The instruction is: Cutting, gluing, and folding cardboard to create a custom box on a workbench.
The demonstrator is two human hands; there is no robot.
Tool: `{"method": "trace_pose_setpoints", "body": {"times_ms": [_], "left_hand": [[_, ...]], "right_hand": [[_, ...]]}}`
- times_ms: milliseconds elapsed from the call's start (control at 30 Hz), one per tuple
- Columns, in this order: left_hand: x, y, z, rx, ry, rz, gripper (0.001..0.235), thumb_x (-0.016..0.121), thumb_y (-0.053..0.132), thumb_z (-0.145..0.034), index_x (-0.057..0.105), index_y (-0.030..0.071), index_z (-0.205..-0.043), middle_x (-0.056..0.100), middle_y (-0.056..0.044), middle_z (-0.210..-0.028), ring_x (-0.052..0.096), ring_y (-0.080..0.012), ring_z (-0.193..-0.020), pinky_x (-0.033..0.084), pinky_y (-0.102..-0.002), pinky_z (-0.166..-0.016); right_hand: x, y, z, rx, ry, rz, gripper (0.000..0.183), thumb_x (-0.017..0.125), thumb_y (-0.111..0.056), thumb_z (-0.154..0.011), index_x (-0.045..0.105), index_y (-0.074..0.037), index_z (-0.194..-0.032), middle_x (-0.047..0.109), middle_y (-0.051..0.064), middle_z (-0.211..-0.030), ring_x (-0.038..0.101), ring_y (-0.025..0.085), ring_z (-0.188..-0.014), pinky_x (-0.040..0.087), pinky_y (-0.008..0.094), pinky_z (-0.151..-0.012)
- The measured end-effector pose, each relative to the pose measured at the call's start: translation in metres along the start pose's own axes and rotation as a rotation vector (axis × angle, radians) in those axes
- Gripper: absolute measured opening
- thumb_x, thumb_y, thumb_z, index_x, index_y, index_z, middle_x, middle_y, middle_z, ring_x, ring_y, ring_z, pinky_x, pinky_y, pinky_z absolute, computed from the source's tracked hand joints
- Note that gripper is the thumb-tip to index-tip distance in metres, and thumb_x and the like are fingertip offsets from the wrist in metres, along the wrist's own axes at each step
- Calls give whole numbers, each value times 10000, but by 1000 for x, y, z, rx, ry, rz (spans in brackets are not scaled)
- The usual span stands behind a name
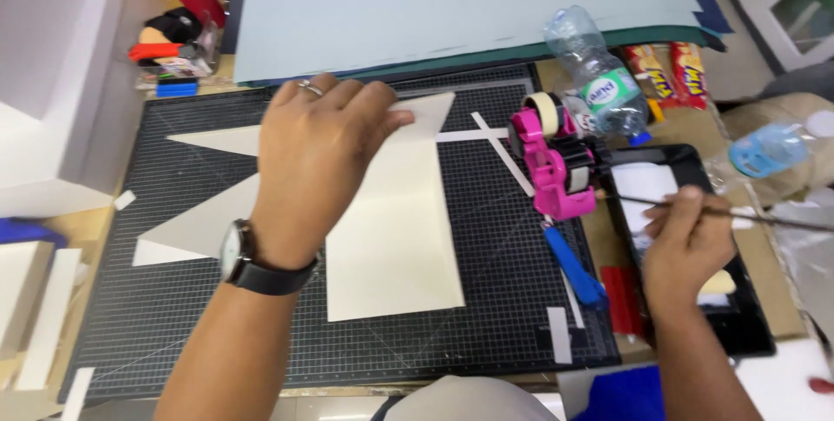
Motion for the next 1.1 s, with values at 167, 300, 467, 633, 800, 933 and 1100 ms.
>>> {"method": "trace_pose_setpoints", "body": {"times_ms": [167,300,467,633,800,933,1100], "left_hand": [[1,5,1,15,-29,-4,403,616,454,-1155,594,144,-898,595,1,-732,569,-271,-718,396,-403,-637],[3,3,3,-5,-53,-7,415,651,423,-1187,598,131,-896,611,7,-744,560,-256,-711,376,-379,-630],[3,1,4,-9,-66,-10,406,655,422,-1186,607,132,-906,618,5,-753,570,-265,-717,384,-387,-632],[4,1,5,1,-60,-13,432,656,432,-1205,590,136,-897,597,11,-732,547,-250,-707,365,-370,-621],[8,-2,3,7,-59,-26,476,673,456,-1204,560,143,-864,553,15,-694,542,-251,-701,384,-376,-621],[8,-5,0,31,-34,-14,437,704,476,-1114,576,130,-881,586,-10,-689,583,-293,-692,411,-416,-597],[11,-11,-3,-5,32,-28,407,803,471,-1005,588,153,-871,601,10,-670,579,-274,-657,432,-410,-576]], "right_hand": [[-16,155,-29,-8,30,478,508,576,-442,-1239,789,-175,-862,756,-7,-852,729,264,-894,495,420,-803],[9,174,-21,-162,-98,748,395,568,-467,-1156,737,-147,-997,712,83,-738,674,403,-654,482,528,-545],[-2,167,-21,-193,-25,628,367,596,-365,-1172,734,-86,-979,745,35,-778,680,340,-634,507,495,-576],[-31,150,-17,-35,-48,529,462,546,-366,-1200,723,-49,-914,738,72,-802,690,340,-731,506,494,-672],[-52,157,4,-124,-83,718,507,526,-403,-1201,717,-64,-877,661,136,-689,644,399,-630,476,522,-573],[-66,160,14,-121,-21,688,418,560,-341,-1251,727,-74,-976,717,143,-823,677,452,-806,488,534,-717],[-57,112,9,-173,-9,555,375,549,-270,-1292,740,-19,-1089,706,113,-807,682,303,-718,537,419,-667]]}}
Point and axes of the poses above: each hand's wrist, its own z-axis away from the middle knuckle, its own x-axis out of the palm, y = z × x, the point moved 10 cm from there along -z, towards the middle knuckle
